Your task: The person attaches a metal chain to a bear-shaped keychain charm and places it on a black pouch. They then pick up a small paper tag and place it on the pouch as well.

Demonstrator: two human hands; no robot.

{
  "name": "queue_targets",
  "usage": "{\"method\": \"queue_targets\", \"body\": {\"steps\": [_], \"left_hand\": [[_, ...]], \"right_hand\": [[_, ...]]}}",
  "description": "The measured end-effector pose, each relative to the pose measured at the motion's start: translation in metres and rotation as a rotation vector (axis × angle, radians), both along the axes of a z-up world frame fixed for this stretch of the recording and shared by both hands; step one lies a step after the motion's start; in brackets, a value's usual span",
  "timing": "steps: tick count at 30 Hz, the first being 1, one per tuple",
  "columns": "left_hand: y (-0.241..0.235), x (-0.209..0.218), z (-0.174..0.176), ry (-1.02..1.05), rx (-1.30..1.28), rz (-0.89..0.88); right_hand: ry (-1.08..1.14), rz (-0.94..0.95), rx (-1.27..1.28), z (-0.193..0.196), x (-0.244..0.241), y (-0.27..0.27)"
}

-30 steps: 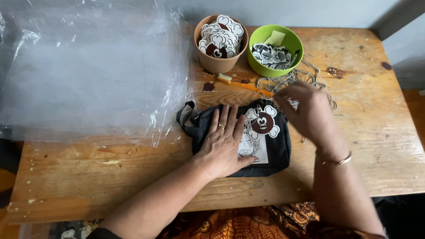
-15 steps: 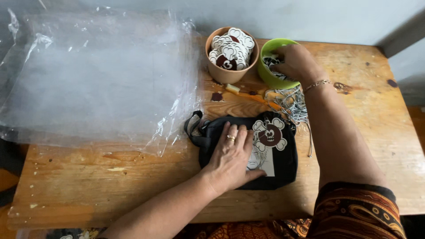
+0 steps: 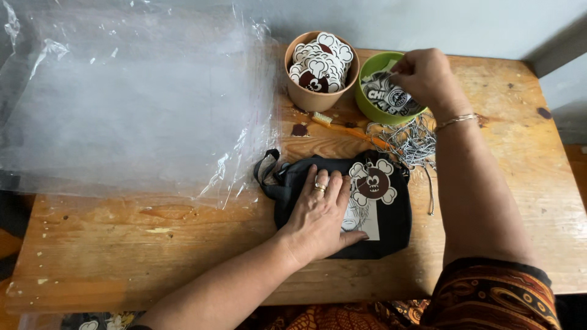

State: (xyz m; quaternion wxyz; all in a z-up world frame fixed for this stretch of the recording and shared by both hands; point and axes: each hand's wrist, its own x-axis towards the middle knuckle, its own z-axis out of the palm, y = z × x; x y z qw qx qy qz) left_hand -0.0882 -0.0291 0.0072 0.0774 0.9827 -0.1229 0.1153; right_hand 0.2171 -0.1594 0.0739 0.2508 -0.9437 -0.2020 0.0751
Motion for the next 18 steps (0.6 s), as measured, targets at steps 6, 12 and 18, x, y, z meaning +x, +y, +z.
{"method": "queue_targets", "body": {"steps": [6,12,18], "left_hand": [[-0.001,0.0,-0.001,0.02,0.01,0.004],[-0.001,0.0,-0.002,-0.004,0.007,0.005],[0.003,0.001,0.024,0.305,-0.069,-0.037]], "right_hand": [[-0.133,0.114,0.168,-0.002,0.001,-0.025],[-0.202,0.031,-0.254,0.002,-0.031,-0.008],[-0.182,0.242,-0.301,-0.072,0.034,-0.023]]}}
